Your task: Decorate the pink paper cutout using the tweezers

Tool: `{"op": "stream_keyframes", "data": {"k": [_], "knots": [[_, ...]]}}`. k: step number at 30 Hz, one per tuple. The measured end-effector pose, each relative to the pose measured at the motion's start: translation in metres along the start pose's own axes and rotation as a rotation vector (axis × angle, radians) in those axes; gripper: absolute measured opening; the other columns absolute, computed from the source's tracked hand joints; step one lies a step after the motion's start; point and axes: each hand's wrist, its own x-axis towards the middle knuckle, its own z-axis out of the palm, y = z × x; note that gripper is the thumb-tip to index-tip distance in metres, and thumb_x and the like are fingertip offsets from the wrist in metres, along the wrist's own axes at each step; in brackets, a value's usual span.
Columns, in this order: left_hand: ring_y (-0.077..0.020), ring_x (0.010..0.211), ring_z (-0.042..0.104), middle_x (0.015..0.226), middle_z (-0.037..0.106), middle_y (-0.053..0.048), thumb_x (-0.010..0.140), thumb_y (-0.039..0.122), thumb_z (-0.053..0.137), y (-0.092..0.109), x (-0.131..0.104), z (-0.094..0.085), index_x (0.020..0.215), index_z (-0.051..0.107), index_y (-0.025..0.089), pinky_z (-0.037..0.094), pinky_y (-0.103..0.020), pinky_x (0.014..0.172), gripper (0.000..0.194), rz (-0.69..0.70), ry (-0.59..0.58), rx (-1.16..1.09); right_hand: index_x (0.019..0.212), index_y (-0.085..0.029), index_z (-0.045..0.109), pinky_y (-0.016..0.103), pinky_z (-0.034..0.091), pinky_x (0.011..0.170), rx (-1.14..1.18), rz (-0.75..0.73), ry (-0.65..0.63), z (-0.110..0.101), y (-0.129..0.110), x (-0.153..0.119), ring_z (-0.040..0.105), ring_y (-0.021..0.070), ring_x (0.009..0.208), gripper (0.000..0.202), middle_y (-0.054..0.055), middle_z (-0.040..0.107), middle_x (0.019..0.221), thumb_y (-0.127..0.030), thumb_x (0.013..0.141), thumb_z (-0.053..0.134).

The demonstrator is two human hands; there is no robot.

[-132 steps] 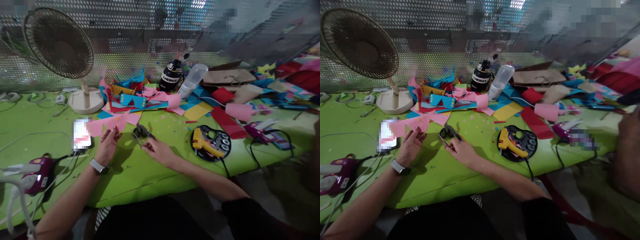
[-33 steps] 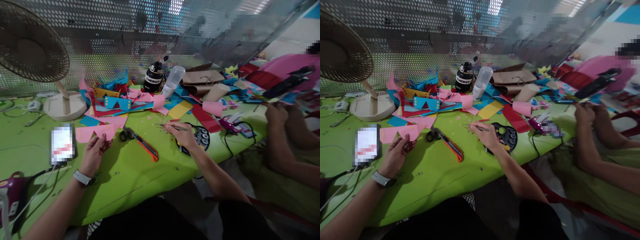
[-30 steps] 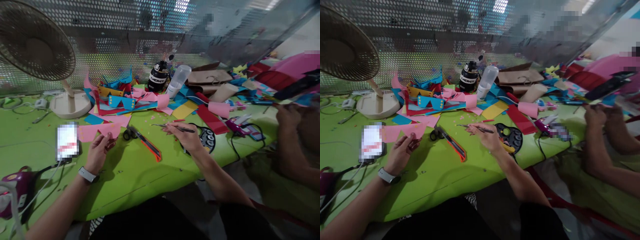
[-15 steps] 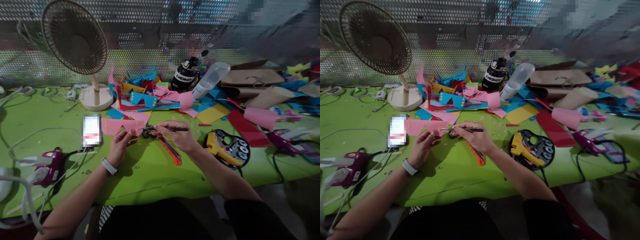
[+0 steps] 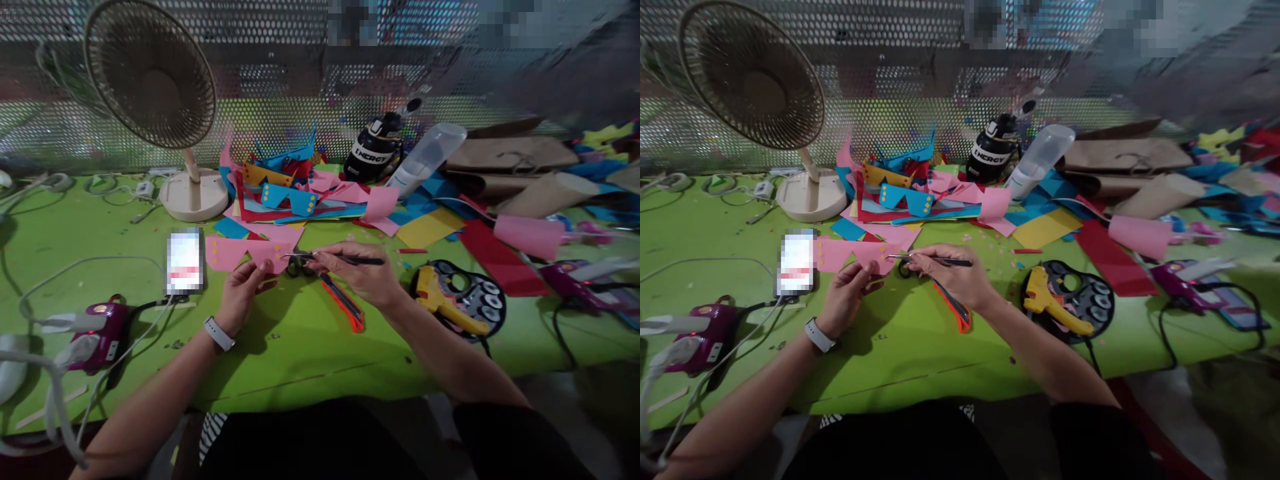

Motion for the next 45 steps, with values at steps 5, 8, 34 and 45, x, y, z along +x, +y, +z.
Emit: {"op": "stream_keyframes", "data": {"k": [5, 8, 34, 45], "knots": [[-0.0135, 0.076, 0.067, 0.082, 0.070, -0.002, 0.066, 0.042, 0.083, 0.004, -0.003, 0.005, 0.080, 0.071, 0.015, 0.058, -0.027, 0.071, 0.032, -0.025, 0.014, 0.004, 0.088, -0.021, 0.077, 0.028, 0.061, 0.065, -0.104, -0.079, -0.057, 0.004, -0.002, -0.012, 0.073, 0.0182, 0.072, 0.013, 0.002, 0.077, 0.081, -0.030, 0.080, 0.070], [-0.0146, 0.078, 0.067, 0.085, 0.072, -0.003, 0.066, 0.041, 0.083, 0.005, -0.003, 0.006, 0.084, 0.072, 0.016, 0.059, -0.028, 0.072, 0.033, -0.033, 0.026, -0.002, 0.090, -0.023, 0.077, 0.027, 0.060, 0.063, -0.167, -0.149, -0.075, 0.007, 0.000, -0.015, 0.073, 0.0183, 0.073, 0.013, 0.002, 0.077, 0.082, -0.026, 0.081, 0.069], [-0.0096, 0.068, 0.064, 0.071, 0.067, 0.002, 0.060, 0.035, 0.088, 0.005, -0.002, 0.008, 0.073, 0.069, 0.016, 0.056, -0.025, 0.075, 0.031, 0.036, 0.027, -0.065, 0.089, -0.020, 0.075, 0.027, 0.060, 0.066, 0.165, 0.160, -0.027, 0.010, 0.017, -0.009, 0.074, 0.0183, 0.076, 0.029, 0.005, 0.077, 0.081, -0.043, 0.072, 0.077], [-0.0108, 0.070, 0.065, 0.077, 0.069, 0.000, 0.063, 0.037, 0.085, 0.003, -0.002, 0.008, 0.075, 0.067, 0.016, 0.055, -0.027, 0.078, 0.030, 0.058, 0.034, -0.050, 0.084, -0.017, 0.065, 0.024, 0.058, 0.058, 0.265, 0.224, 0.040, 0.013, 0.017, -0.005, 0.074, 0.0178, 0.069, 0.033, 0.004, 0.076, 0.074, -0.042, 0.068, 0.080]]}}
